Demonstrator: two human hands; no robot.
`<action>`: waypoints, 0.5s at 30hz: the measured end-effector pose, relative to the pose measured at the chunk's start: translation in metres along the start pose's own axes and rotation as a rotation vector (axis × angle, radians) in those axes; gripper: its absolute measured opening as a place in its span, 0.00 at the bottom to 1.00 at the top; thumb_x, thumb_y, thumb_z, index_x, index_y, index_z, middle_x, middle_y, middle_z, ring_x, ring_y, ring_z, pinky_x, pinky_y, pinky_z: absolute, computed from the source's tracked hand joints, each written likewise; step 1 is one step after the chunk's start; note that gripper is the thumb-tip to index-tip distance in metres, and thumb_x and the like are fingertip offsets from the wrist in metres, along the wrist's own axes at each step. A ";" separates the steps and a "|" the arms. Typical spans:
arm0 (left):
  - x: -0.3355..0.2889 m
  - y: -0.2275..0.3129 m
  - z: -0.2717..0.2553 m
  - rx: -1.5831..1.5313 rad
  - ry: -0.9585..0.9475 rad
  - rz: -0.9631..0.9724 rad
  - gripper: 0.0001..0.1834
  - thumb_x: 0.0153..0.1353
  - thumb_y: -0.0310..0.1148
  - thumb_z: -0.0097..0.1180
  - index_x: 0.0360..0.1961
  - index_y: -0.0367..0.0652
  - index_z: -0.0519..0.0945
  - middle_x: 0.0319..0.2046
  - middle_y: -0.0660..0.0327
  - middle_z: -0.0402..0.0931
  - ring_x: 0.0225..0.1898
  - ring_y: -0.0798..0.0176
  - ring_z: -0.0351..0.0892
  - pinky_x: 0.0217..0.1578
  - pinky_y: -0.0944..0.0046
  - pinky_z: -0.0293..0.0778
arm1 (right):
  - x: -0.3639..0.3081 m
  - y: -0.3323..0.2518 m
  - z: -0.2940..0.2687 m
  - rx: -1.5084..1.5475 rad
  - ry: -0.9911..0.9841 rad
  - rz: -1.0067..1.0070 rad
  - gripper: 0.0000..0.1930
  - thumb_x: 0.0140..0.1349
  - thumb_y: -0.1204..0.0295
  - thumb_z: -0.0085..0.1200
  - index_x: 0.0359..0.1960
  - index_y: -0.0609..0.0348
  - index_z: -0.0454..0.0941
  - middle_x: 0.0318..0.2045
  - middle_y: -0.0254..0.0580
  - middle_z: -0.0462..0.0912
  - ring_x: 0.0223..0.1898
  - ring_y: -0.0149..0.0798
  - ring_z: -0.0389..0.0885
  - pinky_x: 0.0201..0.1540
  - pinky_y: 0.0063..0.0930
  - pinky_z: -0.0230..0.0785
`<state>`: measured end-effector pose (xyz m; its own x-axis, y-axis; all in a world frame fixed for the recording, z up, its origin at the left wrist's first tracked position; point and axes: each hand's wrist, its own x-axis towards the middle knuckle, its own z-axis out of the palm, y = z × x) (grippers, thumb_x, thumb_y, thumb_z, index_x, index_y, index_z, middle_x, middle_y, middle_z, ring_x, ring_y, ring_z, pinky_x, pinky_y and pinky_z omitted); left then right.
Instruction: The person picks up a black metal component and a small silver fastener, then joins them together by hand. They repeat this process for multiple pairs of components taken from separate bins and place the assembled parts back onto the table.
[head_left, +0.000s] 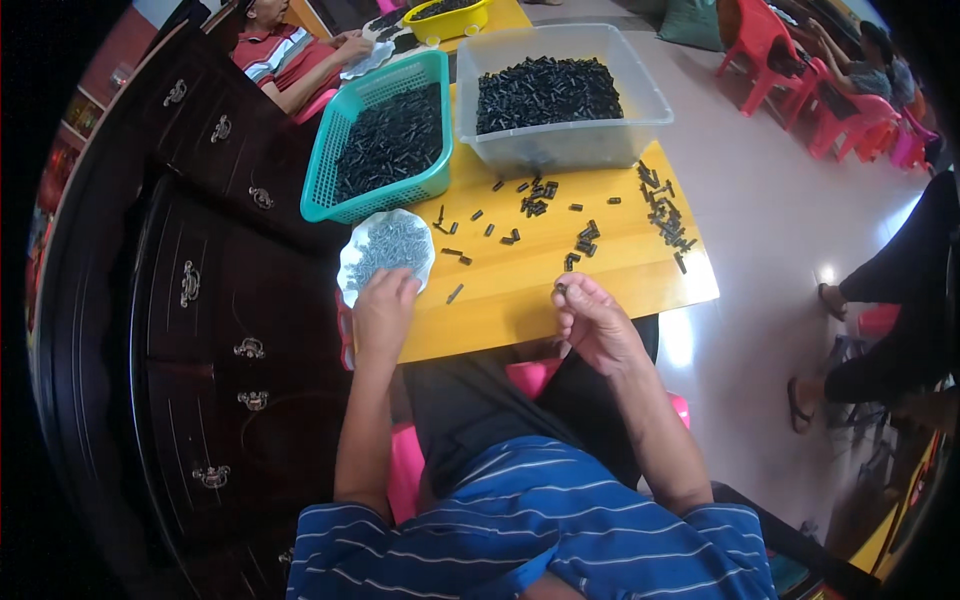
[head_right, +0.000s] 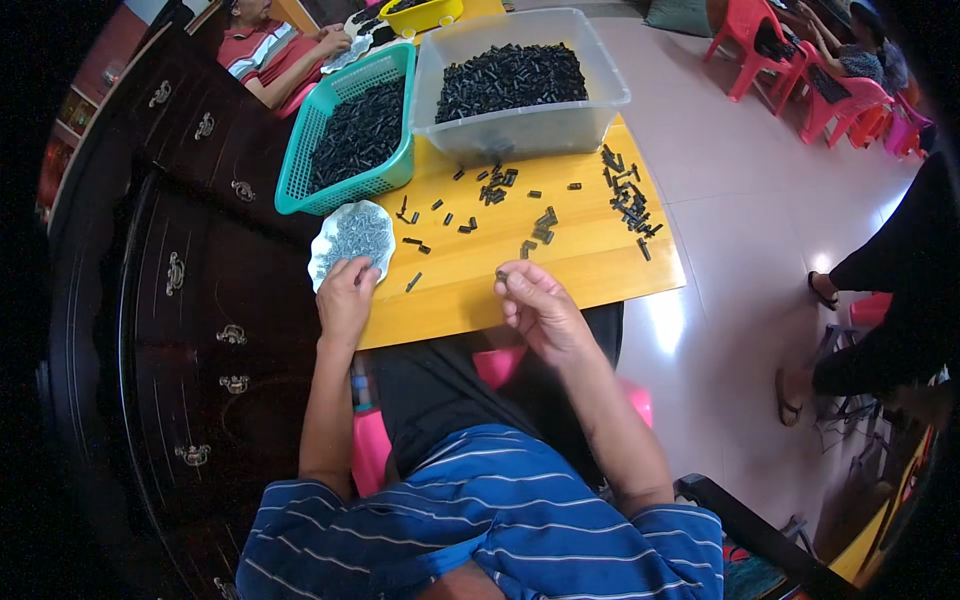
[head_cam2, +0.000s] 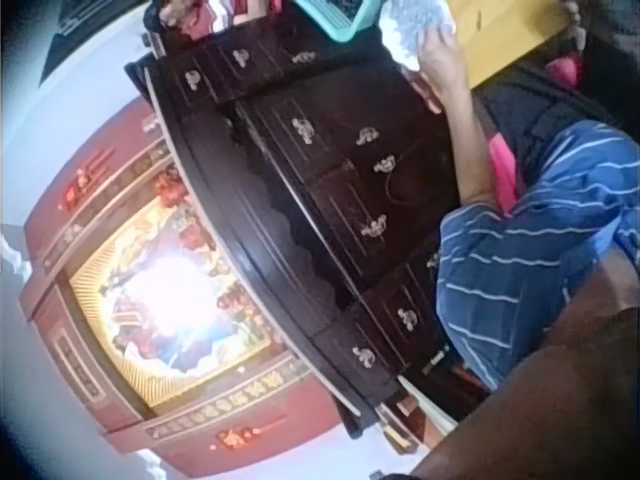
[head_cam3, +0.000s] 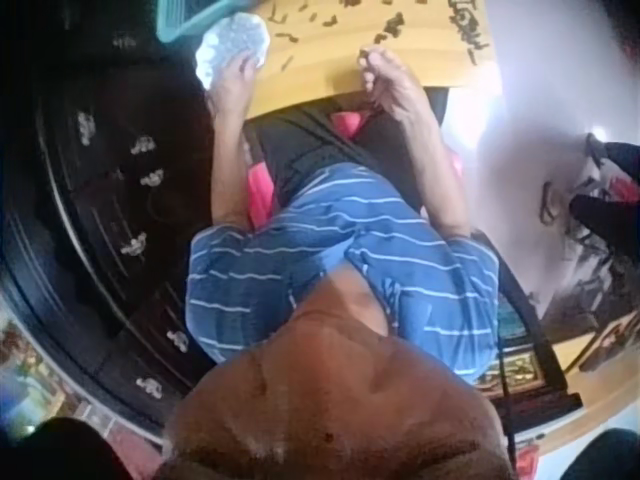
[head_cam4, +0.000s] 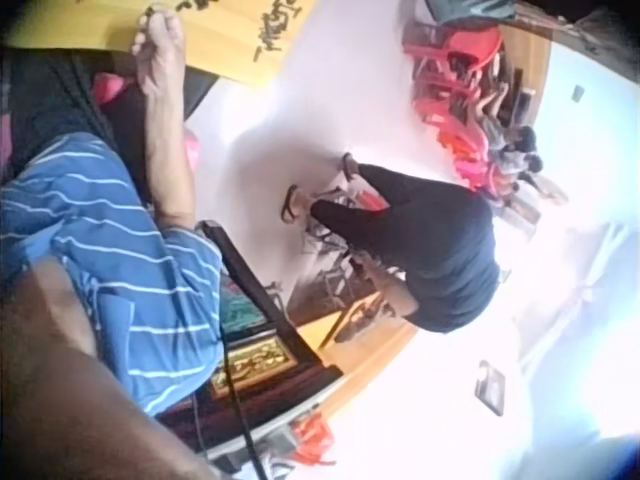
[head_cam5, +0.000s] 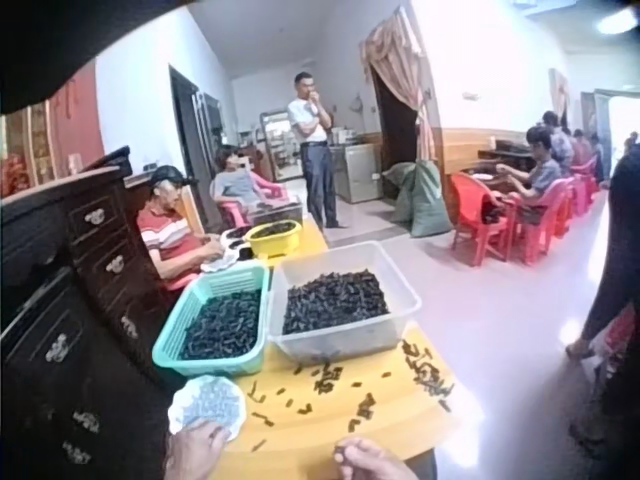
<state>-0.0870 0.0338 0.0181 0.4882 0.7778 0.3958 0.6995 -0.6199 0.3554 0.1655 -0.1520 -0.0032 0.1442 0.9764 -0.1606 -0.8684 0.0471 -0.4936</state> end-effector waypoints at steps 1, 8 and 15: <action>0.002 0.003 0.002 0.009 0.011 0.006 0.08 0.59 0.31 0.61 0.38 0.41 0.84 0.36 0.52 0.81 0.37 0.45 0.81 0.38 0.52 0.76 | 0.000 0.000 0.000 -0.001 0.002 -0.006 0.09 0.66 0.68 0.60 0.45 0.55 0.79 0.34 0.32 0.82 0.27 0.24 0.77 0.30 0.16 0.70; 0.034 0.054 0.034 -0.181 -0.039 0.163 0.06 0.57 0.29 0.61 0.36 0.42 0.83 0.34 0.54 0.81 0.36 0.46 0.82 0.37 0.53 0.77 | -0.001 -0.002 0.002 -0.011 0.002 -0.001 0.11 0.67 0.66 0.59 0.45 0.57 0.76 0.32 0.31 0.78 0.27 0.25 0.75 0.31 0.17 0.71; 0.077 0.099 0.075 -0.215 -0.060 0.404 0.07 0.53 0.28 0.63 0.34 0.42 0.84 0.33 0.55 0.81 0.39 0.48 0.79 0.43 0.52 0.75 | -0.001 -0.001 0.001 -0.011 -0.024 0.028 0.10 0.68 0.65 0.58 0.46 0.55 0.76 0.32 0.30 0.79 0.29 0.24 0.74 0.33 0.16 0.68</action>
<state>0.0589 0.0403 0.0202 0.7330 0.4701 0.4916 0.3259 -0.8771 0.3528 0.1659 -0.1524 -0.0014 0.1089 0.9820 -0.1541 -0.8667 0.0179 -0.4986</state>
